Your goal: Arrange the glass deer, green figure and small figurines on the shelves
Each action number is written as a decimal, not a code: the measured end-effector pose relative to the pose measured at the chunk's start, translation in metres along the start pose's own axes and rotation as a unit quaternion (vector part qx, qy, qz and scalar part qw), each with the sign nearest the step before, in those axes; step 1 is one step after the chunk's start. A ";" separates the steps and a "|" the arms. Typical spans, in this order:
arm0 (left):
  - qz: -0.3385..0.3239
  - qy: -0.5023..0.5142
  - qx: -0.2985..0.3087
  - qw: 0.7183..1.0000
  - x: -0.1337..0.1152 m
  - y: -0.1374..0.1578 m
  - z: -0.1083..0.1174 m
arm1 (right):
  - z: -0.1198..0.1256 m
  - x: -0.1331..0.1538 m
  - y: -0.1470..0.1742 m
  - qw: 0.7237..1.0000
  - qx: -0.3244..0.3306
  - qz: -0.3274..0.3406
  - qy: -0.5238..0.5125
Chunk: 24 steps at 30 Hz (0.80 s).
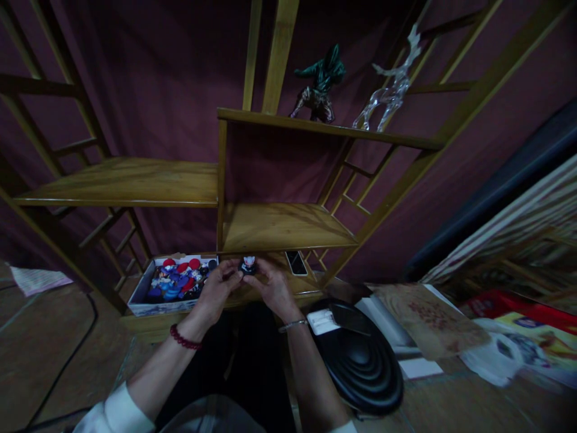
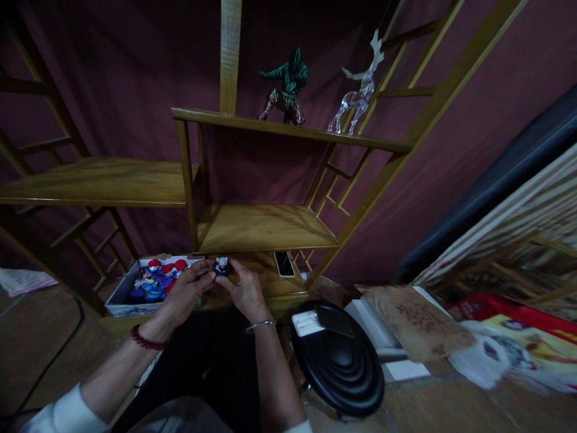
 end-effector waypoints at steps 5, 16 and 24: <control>-0.036 -0.054 -0.014 0.998 -0.002 -0.005 -0.003 | 0.005 0.000 -0.004 1.000 0.003 -0.006 -0.022; -0.090 -0.121 -0.037 0.988 -0.015 -0.016 -0.014 | 0.019 0.004 -0.015 0.999 -0.035 0.029 0.017; -0.121 -0.118 -0.026 0.985 -0.017 -0.029 -0.018 | 0.024 0.006 -0.025 0.998 -0.048 0.026 0.029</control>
Point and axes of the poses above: each hand's wrist, its own y-axis away from the middle knuckle, its own z-axis out of the back of the hand, x = y × z, the point moved 3 cm from there along -y, towards the middle knuckle, and after that the axes turned 6 degrees about -y, right-handed, at the moved point
